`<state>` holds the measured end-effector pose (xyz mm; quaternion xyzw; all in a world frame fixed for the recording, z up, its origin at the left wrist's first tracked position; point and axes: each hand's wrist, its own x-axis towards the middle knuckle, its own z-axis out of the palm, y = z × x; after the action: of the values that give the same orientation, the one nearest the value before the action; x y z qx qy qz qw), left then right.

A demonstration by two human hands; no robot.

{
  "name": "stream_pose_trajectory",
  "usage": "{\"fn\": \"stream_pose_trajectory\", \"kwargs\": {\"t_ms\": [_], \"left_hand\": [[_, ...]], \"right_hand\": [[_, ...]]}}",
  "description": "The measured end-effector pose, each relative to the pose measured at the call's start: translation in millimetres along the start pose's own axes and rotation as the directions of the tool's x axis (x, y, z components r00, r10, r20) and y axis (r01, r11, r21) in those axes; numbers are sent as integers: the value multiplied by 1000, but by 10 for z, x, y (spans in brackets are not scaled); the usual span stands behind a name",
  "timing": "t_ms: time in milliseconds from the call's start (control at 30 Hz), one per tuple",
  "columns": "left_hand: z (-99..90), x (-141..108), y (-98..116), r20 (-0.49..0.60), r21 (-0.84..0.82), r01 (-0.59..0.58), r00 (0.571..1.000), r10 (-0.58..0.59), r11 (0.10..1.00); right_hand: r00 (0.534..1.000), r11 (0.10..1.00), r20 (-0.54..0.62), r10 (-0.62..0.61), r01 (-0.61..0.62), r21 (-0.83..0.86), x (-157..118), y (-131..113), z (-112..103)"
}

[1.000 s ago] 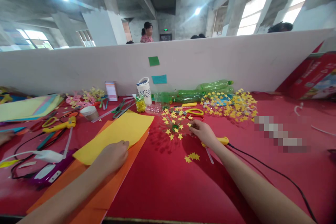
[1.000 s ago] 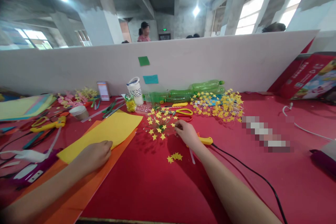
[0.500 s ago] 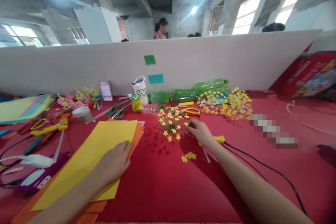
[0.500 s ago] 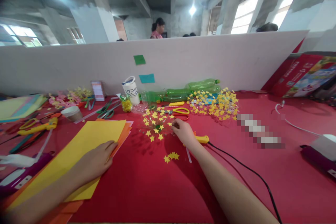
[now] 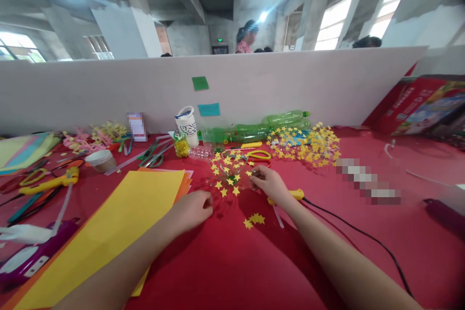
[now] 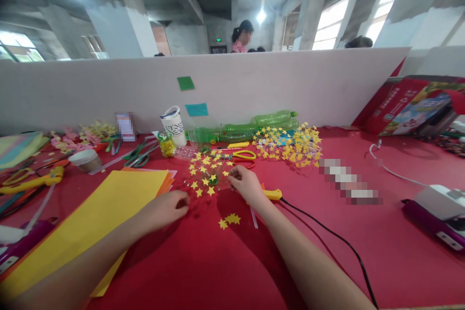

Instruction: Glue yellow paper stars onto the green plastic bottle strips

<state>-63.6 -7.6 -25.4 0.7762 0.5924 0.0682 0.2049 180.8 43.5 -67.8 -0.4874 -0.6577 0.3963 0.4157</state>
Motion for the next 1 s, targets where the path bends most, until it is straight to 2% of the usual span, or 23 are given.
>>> {"fn": "stream_pose_trajectory", "kwargs": {"t_ms": [100,167,200,233,267,333,367,500,700,800,867,933,1000], "left_hand": [[41,14,-20,-43,-86,10,999,-13,996],[69,47,-62,-96,-256,48,993,-74,966],[85,71,-81,-113,-399,70,986,-125,914],[100,98,-94,-114,-556,90,976,-184,826],[114,125,-98,-86,-705,106,969,-233,702],[132,170,-80,-41,-839,118,960,-278,531],[133,185,-61,-25,-872,120,957,-289,474],[93,195,21,15,-937,126,947,-322,325],[38,190,36,17,-967,99,944,-331,234],[43,231,37,7,-990,57,929,-370,125],[51,275,52,41,-996,65,930,-365,53],[62,331,78,122,-992,124,940,-318,-16],[80,398,111,215,-974,186,937,-276,-127]], "right_hand": [[1000,999,13,-24,24,-22,-14,-21,-18],[999,999,24,-38,39,-37,-23,-24,-15],[999,998,29,-44,46,-45,-26,-21,-11],[998,997,32,-49,51,-55,-29,-15,-6],[998,996,35,-53,56,-65,-32,-9,-1],[997,994,38,-60,63,-88,-35,0,6],[997,993,41,-62,66,-101,-37,1,6],[996,985,54,-72,79,-150,-47,-36,-39],[991,978,115,-64,85,-193,-35,-72,-225],[988,974,148,-46,77,-213,-18,-37,-279],[987,970,158,-38,74,-230,-17,-20,-268],[986,965,161,-40,80,-249,-26,-23,-234],[986,958,157,-51,92,-272,-42,-44,-199]]}}
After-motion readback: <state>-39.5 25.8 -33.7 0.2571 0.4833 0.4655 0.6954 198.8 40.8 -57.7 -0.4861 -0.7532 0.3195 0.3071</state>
